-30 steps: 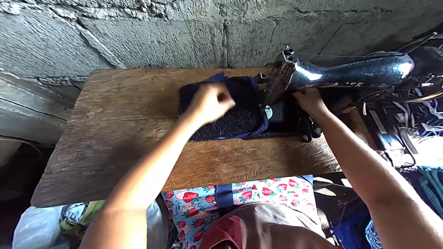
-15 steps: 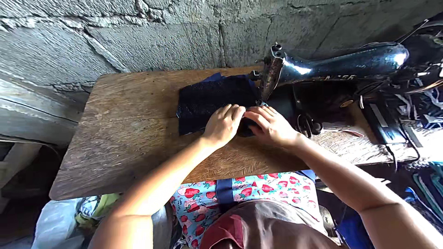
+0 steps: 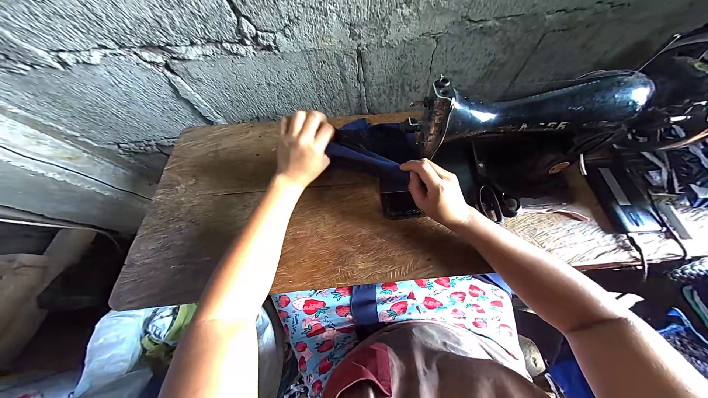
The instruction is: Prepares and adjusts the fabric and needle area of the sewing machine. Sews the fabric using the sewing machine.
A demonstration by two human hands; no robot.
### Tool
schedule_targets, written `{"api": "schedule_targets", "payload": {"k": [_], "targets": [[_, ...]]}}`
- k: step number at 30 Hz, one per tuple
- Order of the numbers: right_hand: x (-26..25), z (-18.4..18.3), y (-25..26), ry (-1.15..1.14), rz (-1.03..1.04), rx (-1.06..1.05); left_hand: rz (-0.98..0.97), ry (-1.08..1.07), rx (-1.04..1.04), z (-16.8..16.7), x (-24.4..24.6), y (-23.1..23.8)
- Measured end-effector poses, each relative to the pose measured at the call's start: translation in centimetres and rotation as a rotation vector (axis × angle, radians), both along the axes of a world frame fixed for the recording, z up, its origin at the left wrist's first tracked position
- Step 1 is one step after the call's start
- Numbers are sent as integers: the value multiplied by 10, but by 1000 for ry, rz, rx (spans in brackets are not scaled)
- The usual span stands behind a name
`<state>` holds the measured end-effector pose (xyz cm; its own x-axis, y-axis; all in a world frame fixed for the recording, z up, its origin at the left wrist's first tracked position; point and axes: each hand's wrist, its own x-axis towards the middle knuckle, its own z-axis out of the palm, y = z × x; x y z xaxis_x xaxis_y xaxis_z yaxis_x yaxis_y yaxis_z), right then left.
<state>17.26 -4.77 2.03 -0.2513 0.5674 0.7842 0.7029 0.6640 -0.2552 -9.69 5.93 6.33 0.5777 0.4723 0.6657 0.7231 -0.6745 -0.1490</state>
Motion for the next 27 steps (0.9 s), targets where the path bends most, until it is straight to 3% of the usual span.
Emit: {"api": "schedule_targets", "payload": {"k": [3,6,8,10,12,15,17,21,27], "targets": [[-1,-1,0,32,17,-2,-69,-238,-195,-2,-11,15],[0,-2,0,60,25,-16,-152,-552,-243,-9,-20,23],[3,-4,-2,47,37,-45,-247,-633,-331,-2,-30,22],[8,-5,-6,-16,107,-106,-412,-581,-570,11,-51,15],[16,-8,-9,-102,228,-192,-490,-388,-919,19,-78,8],[37,-5,-13,-159,327,-322,-421,-13,-1209,10,-102,2],[59,3,-18,-124,276,-404,-364,83,-1310,6,-112,-3],[100,3,-18,-107,139,-397,-375,146,-1271,8,-111,-13],[101,0,-15,-151,273,-358,-525,-81,-1030,3,-94,-28]]}}
